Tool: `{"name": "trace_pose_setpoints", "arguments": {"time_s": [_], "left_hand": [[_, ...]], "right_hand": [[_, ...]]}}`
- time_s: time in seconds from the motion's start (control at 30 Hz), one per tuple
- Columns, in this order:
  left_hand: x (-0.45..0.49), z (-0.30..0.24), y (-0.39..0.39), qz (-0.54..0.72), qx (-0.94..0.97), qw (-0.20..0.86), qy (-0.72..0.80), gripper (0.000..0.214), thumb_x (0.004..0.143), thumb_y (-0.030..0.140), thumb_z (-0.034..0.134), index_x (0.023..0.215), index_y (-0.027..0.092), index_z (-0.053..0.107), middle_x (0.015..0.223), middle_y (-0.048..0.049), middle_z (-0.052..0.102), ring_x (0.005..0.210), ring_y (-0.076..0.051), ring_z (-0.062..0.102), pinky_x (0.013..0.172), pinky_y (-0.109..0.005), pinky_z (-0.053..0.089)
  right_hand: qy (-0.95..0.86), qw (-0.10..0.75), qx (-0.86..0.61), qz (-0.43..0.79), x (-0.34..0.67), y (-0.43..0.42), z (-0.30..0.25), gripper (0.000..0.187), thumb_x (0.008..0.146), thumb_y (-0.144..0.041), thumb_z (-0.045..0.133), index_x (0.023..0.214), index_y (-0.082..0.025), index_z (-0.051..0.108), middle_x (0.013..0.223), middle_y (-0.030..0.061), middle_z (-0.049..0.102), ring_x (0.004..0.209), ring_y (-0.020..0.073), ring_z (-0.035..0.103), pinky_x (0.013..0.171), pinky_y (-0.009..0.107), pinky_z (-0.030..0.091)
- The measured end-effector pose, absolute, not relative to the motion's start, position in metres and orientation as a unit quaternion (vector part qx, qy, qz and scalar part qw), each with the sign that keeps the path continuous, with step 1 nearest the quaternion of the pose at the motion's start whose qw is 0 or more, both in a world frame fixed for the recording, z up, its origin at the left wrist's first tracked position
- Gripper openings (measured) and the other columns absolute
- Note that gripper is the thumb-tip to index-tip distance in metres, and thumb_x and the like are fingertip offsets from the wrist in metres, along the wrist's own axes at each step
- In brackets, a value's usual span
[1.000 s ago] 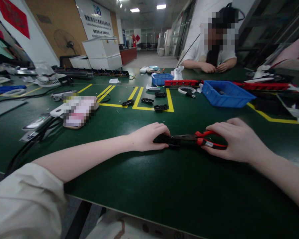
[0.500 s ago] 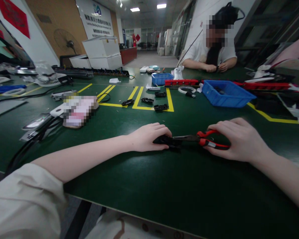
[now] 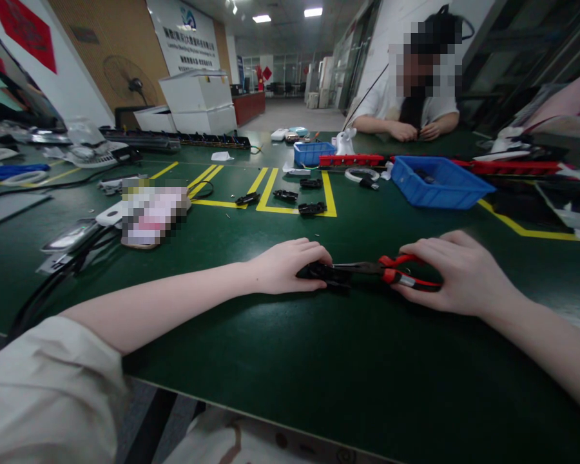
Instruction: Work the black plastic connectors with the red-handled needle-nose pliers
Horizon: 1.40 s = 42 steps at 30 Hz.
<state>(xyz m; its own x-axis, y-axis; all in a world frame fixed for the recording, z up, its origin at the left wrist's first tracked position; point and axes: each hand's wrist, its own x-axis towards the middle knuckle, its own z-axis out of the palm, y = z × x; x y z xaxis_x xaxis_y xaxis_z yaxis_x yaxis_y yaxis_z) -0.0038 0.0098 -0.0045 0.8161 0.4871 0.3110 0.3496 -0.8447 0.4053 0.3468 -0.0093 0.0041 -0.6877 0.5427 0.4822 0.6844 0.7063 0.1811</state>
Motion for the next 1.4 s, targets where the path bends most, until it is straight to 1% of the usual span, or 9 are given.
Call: {"name": "trace_pose_setpoints", "arguments": {"time_s": [0.1, 0.3, 0.47, 0.77, 0.9, 1.1, 1.2, 1.33, 1.4], "left_hand": [[-0.004, -0.004, 0.01, 0.207, 0.94, 0.172, 0.212, 0.027, 0.095, 0.033, 0.07, 0.117, 0.019, 0.064, 0.111, -0.008, 0.07, 0.103, -0.024, 0.064, 0.088, -0.036, 0.051], [-0.004, -0.004, 0.011, 0.197, 0.943, 0.167, 0.208, 0.027, 0.097, 0.035, 0.068, 0.119, 0.019, 0.064, 0.111, -0.0079, 0.07, 0.101, -0.023, 0.062, 0.088, -0.036, 0.049], [-0.004, -0.005, 0.011, 0.2, 0.945, 0.16, 0.201, 0.027, 0.097, 0.034, 0.068, 0.119, 0.019, 0.064, 0.111, -0.0082, 0.069, 0.1, -0.023, 0.062, 0.088, -0.036, 0.049], [-0.005, -0.002, 0.012, 0.193, 0.945, 0.182, 0.191, 0.025, 0.099, 0.036, 0.068, 0.116, 0.019, 0.065, 0.111, -0.0091, 0.069, 0.101, -0.024, 0.061, 0.089, -0.037, 0.049], [-0.005, -0.003, 0.012, 0.196, 0.944, 0.182, 0.195, 0.025, 0.099, 0.035, 0.068, 0.117, 0.019, 0.065, 0.111, -0.0089, 0.069, 0.102, -0.024, 0.062, 0.089, -0.037, 0.049], [-0.005, -0.005, 0.011, 0.197, 0.946, 0.165, 0.198, 0.034, 0.099, 0.035, 0.066, 0.129, 0.019, 0.062, 0.117, -0.0107, 0.071, 0.104, -0.025, 0.064, 0.091, -0.039, 0.051], [-0.005, -0.005, 0.011, 0.196, 0.947, 0.162, 0.198, 0.035, 0.1, 0.034, 0.066, 0.131, 0.018, 0.061, 0.118, -0.0112, 0.071, 0.105, -0.025, 0.064, 0.092, -0.039, 0.051], [-0.004, -0.003, 0.009, 0.198, 0.935, 0.187, 0.225, 0.043, 0.096, 0.033, 0.071, 0.134, 0.017, 0.058, 0.121, -0.0119, 0.072, 0.11, -0.025, 0.066, 0.094, -0.039, 0.053], [-0.004, -0.003, 0.009, 0.196, 0.934, 0.191, 0.23, 0.042, 0.096, 0.032, 0.072, 0.133, 0.018, 0.058, 0.12, -0.0114, 0.072, 0.111, -0.025, 0.067, 0.094, -0.039, 0.053]], "right_hand": [[-0.903, 0.197, -0.339, -0.174, 0.348, -0.009, 0.006, 0.033, 0.088, -0.05, 0.067, 0.112, -0.028, 0.068, 0.095, 0.0088, 0.077, 0.078, 0.0317, 0.07, 0.073, 0.05, 0.049], [-0.909, 0.206, -0.278, -0.235, 0.345, -0.008, 0.012, 0.036, 0.093, -0.052, 0.061, 0.105, -0.019, 0.066, 0.085, 0.0088, 0.075, 0.07, 0.0243, 0.067, 0.069, 0.041, 0.046], [-0.909, 0.209, -0.267, -0.244, 0.344, -0.008, 0.012, 0.034, 0.095, -0.051, 0.06, 0.104, -0.018, 0.065, 0.084, 0.0082, 0.075, 0.07, 0.023, 0.067, 0.07, 0.039, 0.046], [-0.914, 0.201, -0.286, -0.205, 0.347, -0.006, 0.011, 0.035, 0.09, -0.05, 0.064, 0.106, -0.019, 0.069, 0.088, 0.0093, 0.077, 0.073, 0.0263, 0.069, 0.071, 0.043, 0.046], [-0.912, 0.187, -0.313, -0.186, 0.349, -0.005, 0.006, 0.032, 0.089, -0.05, 0.066, 0.108, -0.025, 0.068, 0.092, 0.0086, 0.077, 0.076, 0.0287, 0.07, 0.073, 0.047, 0.048], [-0.911, 0.18, -0.336, -0.159, 0.355, -0.004, 0.0, 0.037, 0.087, -0.048, 0.068, 0.119, -0.03, 0.068, 0.097, 0.0083, 0.077, 0.081, 0.034, 0.07, 0.075, 0.053, 0.049], [-0.91, 0.174, -0.335, -0.171, 0.356, -0.004, -0.001, 0.038, 0.087, -0.05, 0.068, 0.119, -0.029, 0.066, 0.1, 0.0086, 0.077, 0.082, 0.0342, 0.071, 0.076, 0.053, 0.05], [-0.908, 0.179, -0.324, -0.197, 0.352, -0.004, 0.001, 0.036, 0.089, -0.051, 0.065, 0.115, -0.027, 0.064, 0.096, 0.0097, 0.077, 0.08, 0.0333, 0.072, 0.074, 0.053, 0.049], [-0.906, 0.188, -0.319, -0.204, 0.349, -0.005, 0.002, 0.034, 0.089, -0.051, 0.064, 0.113, -0.027, 0.064, 0.094, 0.0097, 0.077, 0.08, 0.0335, 0.072, 0.073, 0.052, 0.049]]}}
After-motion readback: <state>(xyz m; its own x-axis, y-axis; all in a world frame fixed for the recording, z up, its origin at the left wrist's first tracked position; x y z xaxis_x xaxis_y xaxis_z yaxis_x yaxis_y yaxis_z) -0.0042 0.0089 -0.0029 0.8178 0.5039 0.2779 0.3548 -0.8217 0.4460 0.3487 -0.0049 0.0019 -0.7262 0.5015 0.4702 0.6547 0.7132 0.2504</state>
